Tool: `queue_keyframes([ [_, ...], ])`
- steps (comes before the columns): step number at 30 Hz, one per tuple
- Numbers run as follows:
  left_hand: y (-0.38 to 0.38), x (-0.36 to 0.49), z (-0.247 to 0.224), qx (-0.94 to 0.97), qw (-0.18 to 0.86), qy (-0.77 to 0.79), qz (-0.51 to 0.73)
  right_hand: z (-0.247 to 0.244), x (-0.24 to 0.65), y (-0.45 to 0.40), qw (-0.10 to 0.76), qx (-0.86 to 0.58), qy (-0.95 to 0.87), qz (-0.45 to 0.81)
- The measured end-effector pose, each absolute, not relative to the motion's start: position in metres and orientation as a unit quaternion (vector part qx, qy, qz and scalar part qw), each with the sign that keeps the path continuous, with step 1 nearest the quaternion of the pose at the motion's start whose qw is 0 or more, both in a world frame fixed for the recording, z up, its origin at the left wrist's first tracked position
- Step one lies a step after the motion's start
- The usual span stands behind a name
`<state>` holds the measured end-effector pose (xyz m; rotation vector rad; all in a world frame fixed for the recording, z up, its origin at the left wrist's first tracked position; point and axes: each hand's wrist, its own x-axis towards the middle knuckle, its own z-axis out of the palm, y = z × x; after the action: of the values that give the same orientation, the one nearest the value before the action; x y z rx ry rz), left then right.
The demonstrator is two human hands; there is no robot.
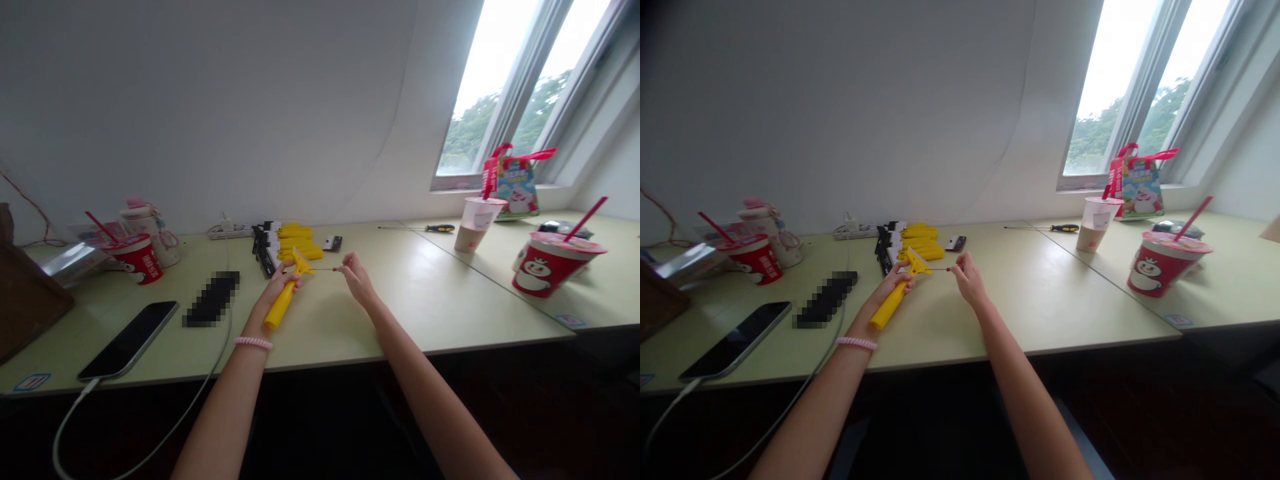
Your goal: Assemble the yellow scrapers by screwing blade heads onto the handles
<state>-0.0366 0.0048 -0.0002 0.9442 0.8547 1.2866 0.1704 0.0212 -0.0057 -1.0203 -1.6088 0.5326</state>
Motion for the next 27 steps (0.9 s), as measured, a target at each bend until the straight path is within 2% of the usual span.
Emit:
queue_keyframes([
  [3, 0.0027, -0.036, 0.0015, 0.411, 0.617, 0.375, 0.557, -0.0025, 0.1696, 0.0186, 0.559, -0.406, -0.691, 0.212],
  [9, 0.0003, -0.0357, 0.002, 0.424, 0.619, 0.366, 0.552, -0.0038, 0.1704, 0.0169, 0.513, -0.457, -0.698, 0.203],
  [16, 0.0042, -0.037, -0.0006, 0.423, 0.609, 0.379, 0.554, -0.0013, 0.1686, 0.0166, 0.544, -0.405, -0.703, 0.215],
  [23, 0.0022, -0.0382, -0.0012, 0.437, 0.617, 0.358, 0.548, -0.0051, 0.1709, 0.019, 0.513, -0.467, -0.692, 0.198],
  [27, 0.0024, -0.0386, -0.0012, 0.425, 0.614, 0.363, 0.557, -0.0052, 0.1705, 0.0181, 0.514, -0.434, -0.709, 0.212],
])
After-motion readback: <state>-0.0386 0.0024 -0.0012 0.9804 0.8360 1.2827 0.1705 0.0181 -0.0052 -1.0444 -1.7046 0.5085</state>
